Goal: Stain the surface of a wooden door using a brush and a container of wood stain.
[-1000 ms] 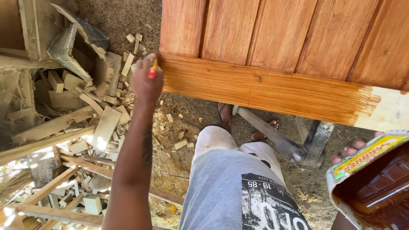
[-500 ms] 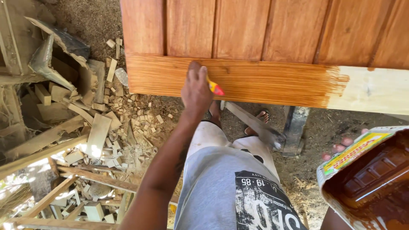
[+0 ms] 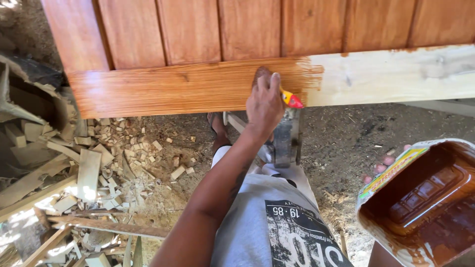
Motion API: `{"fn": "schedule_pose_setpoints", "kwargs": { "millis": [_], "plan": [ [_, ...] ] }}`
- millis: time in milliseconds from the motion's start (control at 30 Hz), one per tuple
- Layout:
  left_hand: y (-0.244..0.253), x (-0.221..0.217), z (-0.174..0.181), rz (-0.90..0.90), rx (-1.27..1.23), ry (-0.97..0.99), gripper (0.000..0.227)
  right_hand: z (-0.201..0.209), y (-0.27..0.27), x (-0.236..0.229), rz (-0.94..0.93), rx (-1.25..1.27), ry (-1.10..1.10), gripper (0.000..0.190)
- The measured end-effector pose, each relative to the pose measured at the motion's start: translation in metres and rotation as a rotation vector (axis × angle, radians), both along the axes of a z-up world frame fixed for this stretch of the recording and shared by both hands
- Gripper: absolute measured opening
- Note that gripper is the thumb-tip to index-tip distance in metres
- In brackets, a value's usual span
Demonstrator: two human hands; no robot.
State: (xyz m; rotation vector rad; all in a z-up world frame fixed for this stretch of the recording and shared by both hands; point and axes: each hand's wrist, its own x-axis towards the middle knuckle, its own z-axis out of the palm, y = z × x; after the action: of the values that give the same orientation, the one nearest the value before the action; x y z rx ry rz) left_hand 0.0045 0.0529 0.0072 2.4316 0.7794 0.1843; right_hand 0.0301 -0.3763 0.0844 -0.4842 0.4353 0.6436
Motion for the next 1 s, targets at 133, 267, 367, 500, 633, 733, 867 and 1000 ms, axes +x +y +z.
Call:
{"fn": "schedule_pose_setpoints", "kwargs": {
  "millis": [133,267,367,500,633,733,867,1000],
  "plan": [
    [-0.022,0.029,0.015,-0.006,-0.208,-0.100,0.047,0.006,-0.010,0.006,0.003,0.058,0.014,0.070],
    [-0.016,0.015,0.007,-0.005,-0.368,-0.222,0.037,0.016,0.003,0.010,0.022,0.102,0.016,0.070],
    [0.003,-0.017,-0.009,0.011,-0.407,-0.326,0.036,0.029,0.030,0.010,0.051,0.113,0.019,0.068],
    [0.052,-0.073,-0.029,0.066,-0.491,-0.326,0.038,0.039,0.072,0.007,0.092,0.046,-0.008,0.061],
    [0.121,-0.149,-0.040,0.244,-0.637,-0.336,0.038,0.037,0.115,0.000,0.150,-0.027,-0.021,0.059],
    [0.182,-0.206,-0.039,0.338,-0.644,-0.315,0.042,0.045,0.164,-0.007,0.160,-0.002,-0.021,0.056],
    [0.257,-0.272,-0.039,0.414,-0.574,-0.262,0.043,0.044,0.205,-0.035,0.151,-0.037,-0.052,0.055],
    [0.316,-0.334,-0.053,0.417,-0.369,-0.236,0.040,0.031,0.217,-0.047,0.134,-0.108,-0.114,0.053]
  ]
}}
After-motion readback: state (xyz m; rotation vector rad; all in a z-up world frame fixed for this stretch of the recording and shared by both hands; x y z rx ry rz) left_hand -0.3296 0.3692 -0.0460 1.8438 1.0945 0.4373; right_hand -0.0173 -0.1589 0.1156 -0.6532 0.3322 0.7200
